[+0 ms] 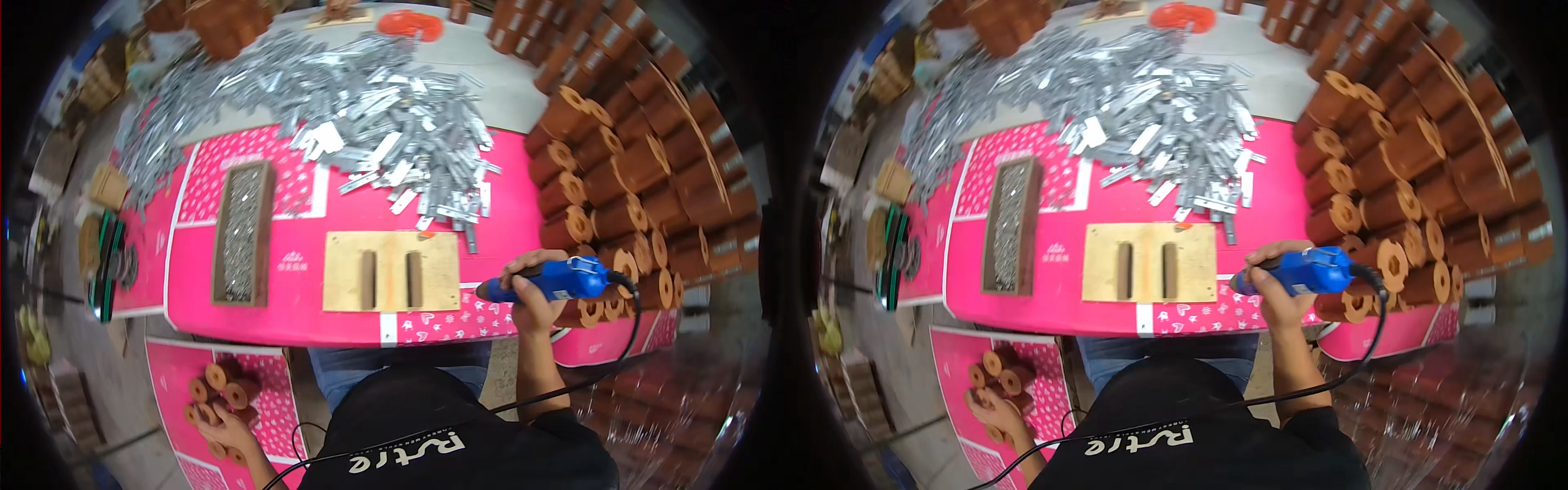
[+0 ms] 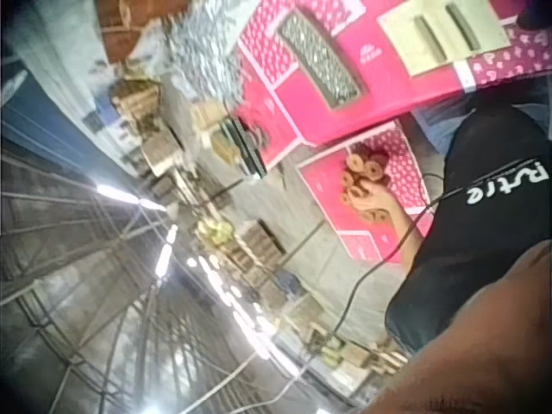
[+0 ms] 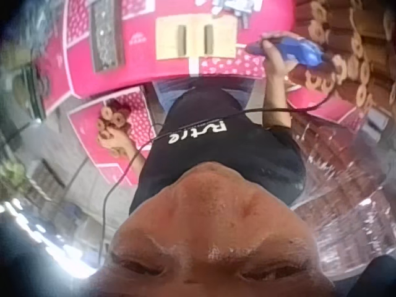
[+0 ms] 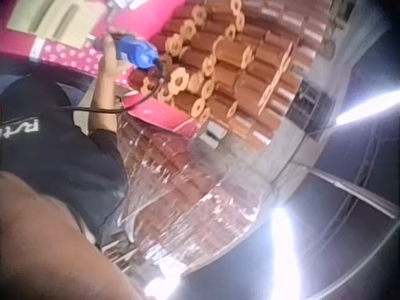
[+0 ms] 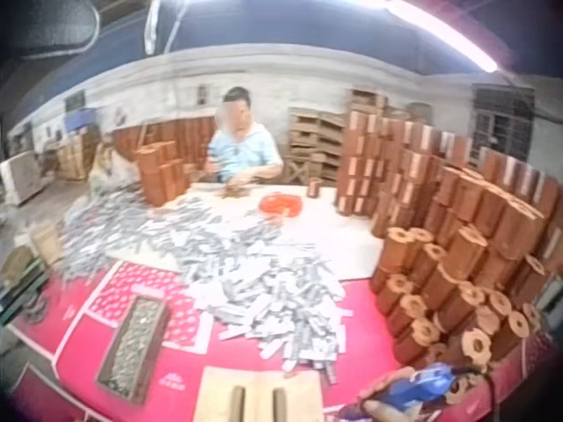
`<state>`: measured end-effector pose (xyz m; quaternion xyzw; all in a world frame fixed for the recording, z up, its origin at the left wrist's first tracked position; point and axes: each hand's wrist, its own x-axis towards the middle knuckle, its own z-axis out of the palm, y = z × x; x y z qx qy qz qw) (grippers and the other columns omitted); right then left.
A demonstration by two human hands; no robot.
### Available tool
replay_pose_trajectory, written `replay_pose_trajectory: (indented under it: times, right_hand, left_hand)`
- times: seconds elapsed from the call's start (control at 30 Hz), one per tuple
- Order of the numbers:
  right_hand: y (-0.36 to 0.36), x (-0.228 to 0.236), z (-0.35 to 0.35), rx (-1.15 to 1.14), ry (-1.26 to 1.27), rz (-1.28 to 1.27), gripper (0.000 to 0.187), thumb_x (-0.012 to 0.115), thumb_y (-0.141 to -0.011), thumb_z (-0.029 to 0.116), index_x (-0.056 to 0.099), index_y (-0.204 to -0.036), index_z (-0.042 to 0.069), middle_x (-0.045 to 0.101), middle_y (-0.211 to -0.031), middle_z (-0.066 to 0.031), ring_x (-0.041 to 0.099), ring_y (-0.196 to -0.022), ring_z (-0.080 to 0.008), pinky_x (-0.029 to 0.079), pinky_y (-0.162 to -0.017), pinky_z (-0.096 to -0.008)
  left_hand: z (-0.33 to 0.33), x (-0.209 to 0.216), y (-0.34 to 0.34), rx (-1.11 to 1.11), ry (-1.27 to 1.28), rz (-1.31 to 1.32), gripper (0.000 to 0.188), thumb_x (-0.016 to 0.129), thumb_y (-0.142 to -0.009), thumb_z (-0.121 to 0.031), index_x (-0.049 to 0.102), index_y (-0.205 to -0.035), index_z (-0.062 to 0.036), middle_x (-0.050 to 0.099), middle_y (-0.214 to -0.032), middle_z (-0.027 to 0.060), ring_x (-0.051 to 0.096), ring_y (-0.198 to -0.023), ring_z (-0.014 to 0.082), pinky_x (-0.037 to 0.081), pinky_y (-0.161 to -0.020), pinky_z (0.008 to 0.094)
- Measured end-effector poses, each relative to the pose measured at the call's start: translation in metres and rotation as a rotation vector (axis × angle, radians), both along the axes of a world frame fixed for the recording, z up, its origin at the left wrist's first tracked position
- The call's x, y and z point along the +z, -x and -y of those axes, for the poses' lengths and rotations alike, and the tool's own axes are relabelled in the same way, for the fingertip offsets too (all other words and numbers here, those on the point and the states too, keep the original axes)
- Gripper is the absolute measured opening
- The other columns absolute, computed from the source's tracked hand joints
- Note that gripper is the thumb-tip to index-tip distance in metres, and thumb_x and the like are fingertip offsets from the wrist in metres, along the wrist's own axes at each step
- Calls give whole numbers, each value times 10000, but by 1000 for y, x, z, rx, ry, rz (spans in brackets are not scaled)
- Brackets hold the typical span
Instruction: Using an electric screwdriver to attach metal hinges and fasteners to curved brown wooden panels.
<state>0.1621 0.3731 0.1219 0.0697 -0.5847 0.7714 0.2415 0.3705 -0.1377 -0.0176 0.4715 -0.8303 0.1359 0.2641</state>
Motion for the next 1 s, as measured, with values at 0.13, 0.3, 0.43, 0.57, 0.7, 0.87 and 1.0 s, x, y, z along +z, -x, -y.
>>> replay_pose_trajectory:
  times: [0.13,0.3,0.43,0.57,0.7,0.87,1.0]
  right_hand:
    - [-17,-7,-10,21,60,97,337,606,-763,-132,464,-1038,0,622,-901,-142,634,-827,-200,527,-744,-323]
    - [-32,-19,-20,-31,-76,45,332,610,-771,-116,463,-1037,18,612,-914,-135,630,-895,-209,524,-785,-336]
    - [-31,-31,-25,5,-214,-8,365,639,-777,-83,449,-1071,21,612,-938,-144,633,-901,-213,529,-778,-336]
    - [-29,-25,-27,28,-193,77,368,646,-778,-76,443,-1072,14,619,-947,-153,638,-876,-211,527,-774,-331]
    - [-31,-36,-31,-20,-201,109,395,626,-780,-100,422,-1092,30,614,-939,-170,635,-859,-212,529,-757,-324]
    - [-21,-28,-38,34,-13,77,397,599,-781,-106,414,-1106,26,610,-930,-180,619,-804,-204,531,-703,-326]
    - [-15,-24,-45,-68,98,115,357,619,-780,-31,424,-1074,28,607,-900,-173,594,-714,-196,519,-650,-318]
  left_hand:
    - [-133,129,174,-1027,-697,-554,224,569,-886,32,572,-1110,23,584,-999,89,558,-935,172,447,-835,278]
    - [-332,148,352,-1878,-996,-178,239,666,-836,-71,623,-1062,-6,654,-924,72,599,-824,118,476,-745,257]
    - [-494,166,449,-2085,-943,-116,507,761,-749,-260,573,-1160,-30,646,-922,113,606,-855,212,496,-778,335]
    - [-586,164,499,-1959,-703,-156,853,806,-676,-367,396,-1366,-75,545,-1182,246,539,-1105,341,451,-931,402]
    - [-620,169,517,-1880,-845,46,825,771,-703,-354,375,-1394,-138,490,-1216,273,470,-1168,397,420,-970,439]
    - [-578,167,530,-2053,-998,-173,498,748,-742,-305,616,-1185,-120,667,-994,175,647,-934,295,504,-845,353]
    - [-457,215,476,-1886,-1522,113,473,725,-814,-295,615,-1150,20,666,-1016,100,637,-892,189,514,-792,317]
